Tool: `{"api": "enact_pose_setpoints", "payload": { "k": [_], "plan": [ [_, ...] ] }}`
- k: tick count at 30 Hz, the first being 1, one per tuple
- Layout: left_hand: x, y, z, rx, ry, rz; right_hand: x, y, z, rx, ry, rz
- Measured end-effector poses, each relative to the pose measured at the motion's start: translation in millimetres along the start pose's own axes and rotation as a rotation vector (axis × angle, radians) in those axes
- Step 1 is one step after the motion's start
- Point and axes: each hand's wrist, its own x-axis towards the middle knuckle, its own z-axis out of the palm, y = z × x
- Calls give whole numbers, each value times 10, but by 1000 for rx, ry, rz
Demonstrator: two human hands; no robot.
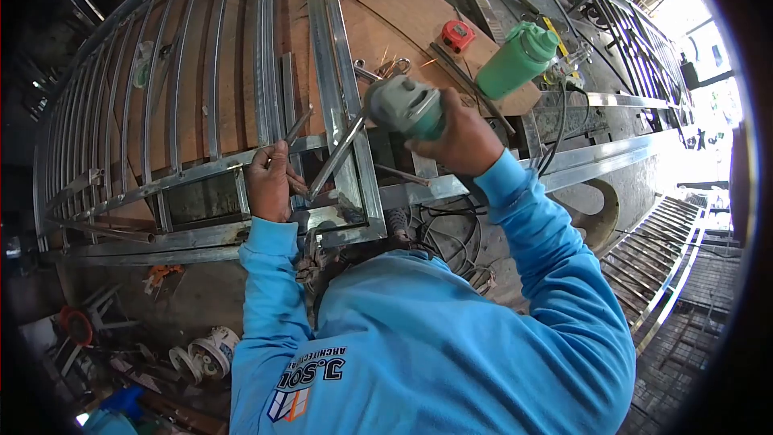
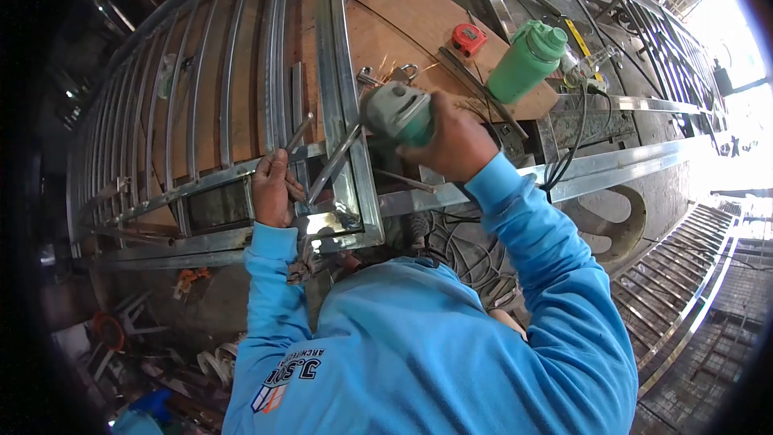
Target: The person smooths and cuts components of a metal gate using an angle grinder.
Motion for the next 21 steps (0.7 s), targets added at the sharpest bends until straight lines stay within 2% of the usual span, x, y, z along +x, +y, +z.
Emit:
{"api": "enact_pose_setpoints", "payload": {
  "k": [3,6,11,12,14,17,21],
  "plan": [
    [43,-29,-16,24,16,-5,-73,80,64,31,-17,-40],
    [51,-51,-3,47,25,-28,-315,-200,109,26,-195,-56],
    [18,-14,49,93,96,-28,-121,-7,89,27,-72,8],
    [33,-24,45,103,108,-28,-47,96,74,84,8,-41],
    [30,-31,58,118,109,-38,28,120,2,34,23,-30],
    [5,26,72,126,93,-73,-118,-81,-24,40,-122,-10],
    [-14,52,82,125,88,-97,-207,-93,45,32,-152,-75]
  ]
}}
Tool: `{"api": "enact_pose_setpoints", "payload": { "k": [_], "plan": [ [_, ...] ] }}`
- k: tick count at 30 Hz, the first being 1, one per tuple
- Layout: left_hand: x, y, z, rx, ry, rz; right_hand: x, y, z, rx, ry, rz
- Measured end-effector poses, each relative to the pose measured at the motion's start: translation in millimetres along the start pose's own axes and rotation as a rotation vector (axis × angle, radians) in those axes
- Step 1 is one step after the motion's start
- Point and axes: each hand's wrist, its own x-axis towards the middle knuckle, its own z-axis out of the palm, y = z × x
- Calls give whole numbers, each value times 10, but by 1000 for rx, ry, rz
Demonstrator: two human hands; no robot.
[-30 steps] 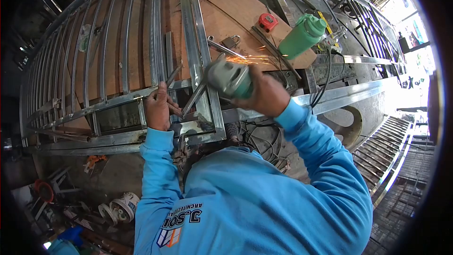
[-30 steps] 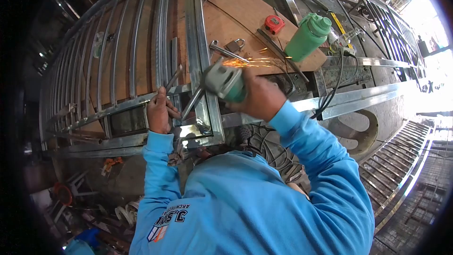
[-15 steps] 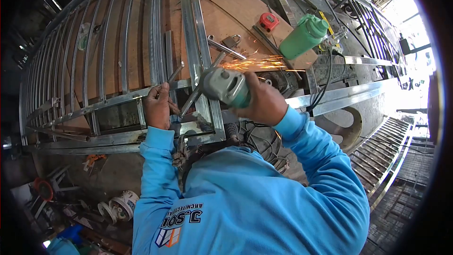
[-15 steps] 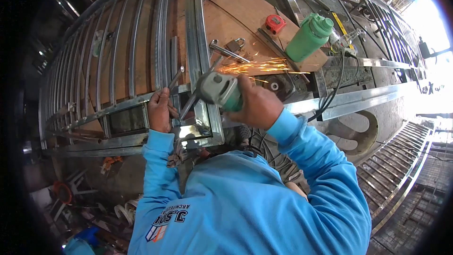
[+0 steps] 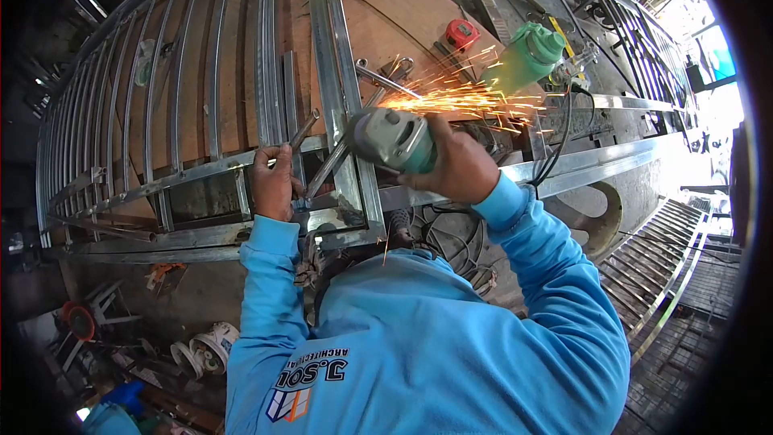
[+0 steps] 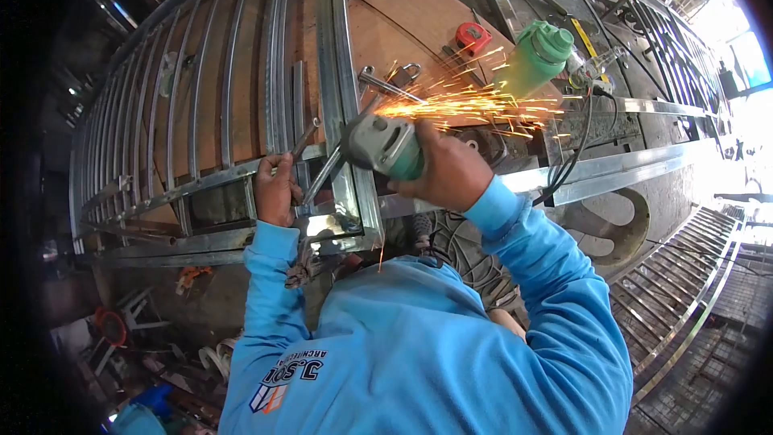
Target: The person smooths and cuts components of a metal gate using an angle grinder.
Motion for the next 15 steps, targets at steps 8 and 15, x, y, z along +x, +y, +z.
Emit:
{"api": "enact_pose_setpoints", "payload": {
  "k": [8,15],
  "plan": [
    [54,-60,-28,0,-12,11,141,249,34,79,138,-71],
    [68,-93,-55,-54,-39,11,216,425,94,160,214,-57]
  ]
}}
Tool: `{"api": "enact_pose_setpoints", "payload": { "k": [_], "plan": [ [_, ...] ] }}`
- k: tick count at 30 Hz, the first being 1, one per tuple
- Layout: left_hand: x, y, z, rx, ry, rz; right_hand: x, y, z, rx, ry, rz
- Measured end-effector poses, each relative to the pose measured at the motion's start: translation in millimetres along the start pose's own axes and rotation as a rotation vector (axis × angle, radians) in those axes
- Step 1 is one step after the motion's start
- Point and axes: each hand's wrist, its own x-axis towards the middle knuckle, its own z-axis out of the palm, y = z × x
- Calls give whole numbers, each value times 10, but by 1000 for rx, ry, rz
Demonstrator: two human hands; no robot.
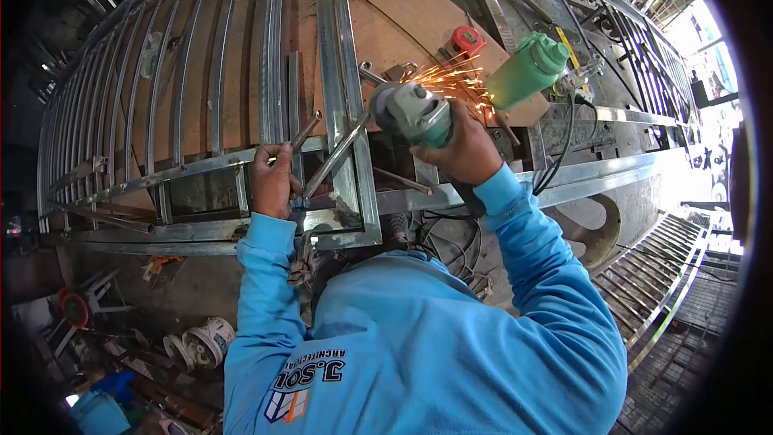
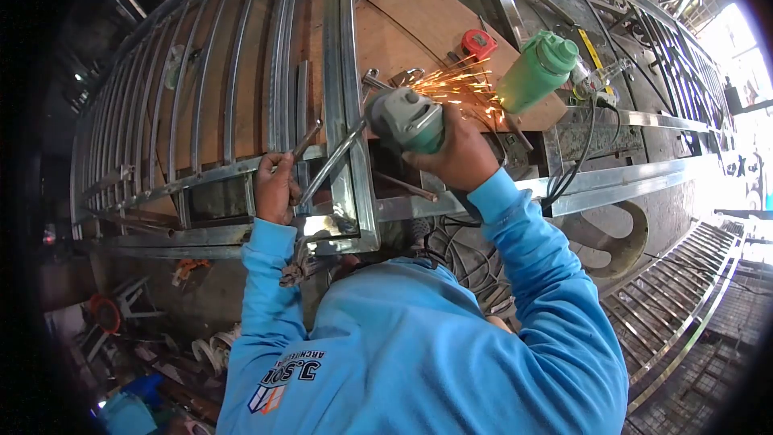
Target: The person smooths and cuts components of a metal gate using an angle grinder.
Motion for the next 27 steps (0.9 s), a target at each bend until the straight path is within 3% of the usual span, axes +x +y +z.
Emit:
{"api": "enact_pose_setpoints", "payload": {
  "k": [3,6,11,14,21,25,27],
  "plan": [
    [24,0,9,5,-8,5,-22,-64,-11,54,2,-9],
    [22,-28,2,6,-11,16,-167,-156,93,-11,-139,103],
    [25,-28,14,28,6,21,65,169,53,46,96,-24],
    [-7,-50,23,49,37,97,151,121,-161,-96,20,77],
    [-167,6,168,34,88,388,137,-173,-294,-163,-151,-84],
    [-176,-35,210,187,165,633,127,-518,-305,-230,-344,-111],
    [-213,-55,204,155,114,620,101,-654,-271,-292,-445,-136]
  ]
}}
